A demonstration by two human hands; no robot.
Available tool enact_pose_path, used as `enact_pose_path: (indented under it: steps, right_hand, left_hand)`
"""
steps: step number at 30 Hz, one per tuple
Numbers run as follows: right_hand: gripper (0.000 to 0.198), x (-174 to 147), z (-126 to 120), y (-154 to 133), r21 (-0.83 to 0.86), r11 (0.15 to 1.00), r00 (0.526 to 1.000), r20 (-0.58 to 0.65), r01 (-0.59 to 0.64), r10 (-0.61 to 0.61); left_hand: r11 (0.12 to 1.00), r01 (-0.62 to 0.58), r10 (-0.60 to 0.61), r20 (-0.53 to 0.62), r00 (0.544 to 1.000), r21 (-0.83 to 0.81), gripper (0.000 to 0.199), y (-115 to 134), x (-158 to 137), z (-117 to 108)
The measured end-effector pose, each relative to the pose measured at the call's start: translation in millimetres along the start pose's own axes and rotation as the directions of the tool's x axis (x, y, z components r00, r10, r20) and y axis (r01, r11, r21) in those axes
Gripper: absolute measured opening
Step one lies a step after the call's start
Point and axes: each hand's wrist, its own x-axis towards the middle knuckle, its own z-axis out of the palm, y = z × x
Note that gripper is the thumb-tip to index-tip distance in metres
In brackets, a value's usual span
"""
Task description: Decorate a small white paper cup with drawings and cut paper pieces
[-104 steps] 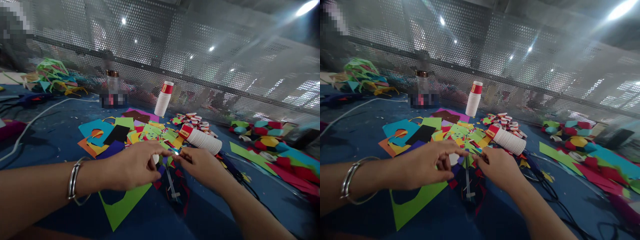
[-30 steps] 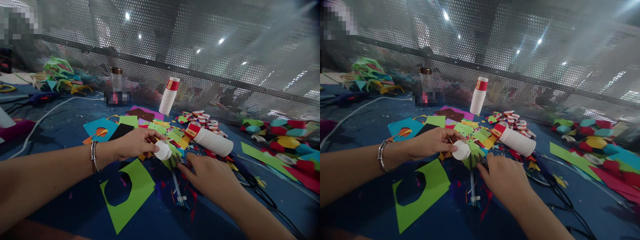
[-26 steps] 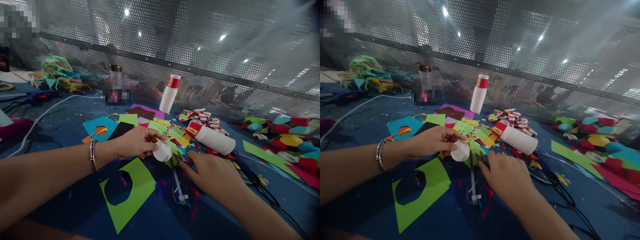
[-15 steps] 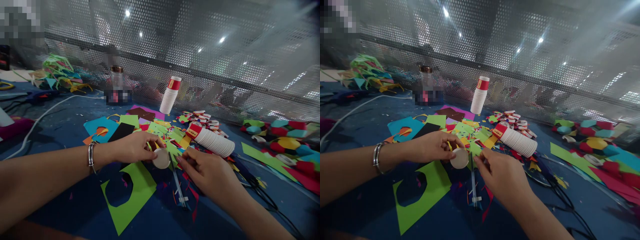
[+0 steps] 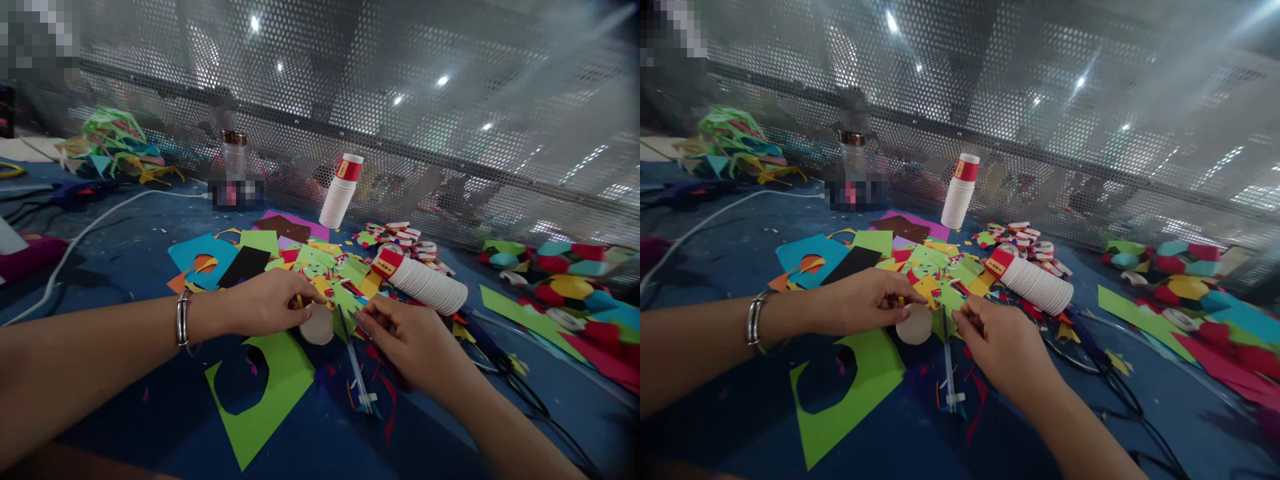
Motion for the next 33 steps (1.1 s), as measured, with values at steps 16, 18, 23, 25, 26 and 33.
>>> enact_pose_path:
  steps: [16, 18, 23, 25, 26, 33]
  right_hand:
    - [0.03, 0.6, -1.7, -1.1, 0.025, 1.0, 1.0, -0.02, -0.011, 0.012]
    - [0.031, 0.4, -3.3, -0.3, 0.028, 1.0, 0.999, -0.035, -0.012, 0.013]
    - [0.03, 0.9, -6.9, 1.4, 0.05, 0.999, 0.999, -0.04, -0.009, 0.011]
    - [0.03, 0.7, -6.7, 1.7, 0.066, 0.998, 0.999, -0.031, -0.005, 0.007]
    - [0.029, 0.6, -6.3, 1.7, 0.073, 0.997, 1.0, -0.024, -0.002, 0.004]
    - [0.031, -1.6, -5.5, -0.9, 0.086, 0.996, 0.999, 0.029, 0.03, -0.032]
  left_hand:
    - [0.995, -0.076, 0.08, -0.064, 0.995, 0.06, 0.032, -10.0, -3.0, 6.1]
    - [0.996, -0.077, 0.08, -0.062, 0.995, 0.047, 0.032, -10.6, -1.8, 4.4]
    - [0.993, -0.106, 0.109, -0.06, 0.992, 0.048, 0.024, -14.6, 0.2, 1.9]
    - [0.991, -0.122, 0.125, -0.066, 0.99, 0.058, 0.02, -15.6, 0.0, 1.8]
    - [0.99, -0.129, 0.133, -0.071, 0.989, 0.063, 0.018, -15.9, -0.2, 1.6]
    - [0.976, -0.116, 0.149, -0.18, 0.972, 0.183, 0.018, -12.8, -0.6, -15.1]
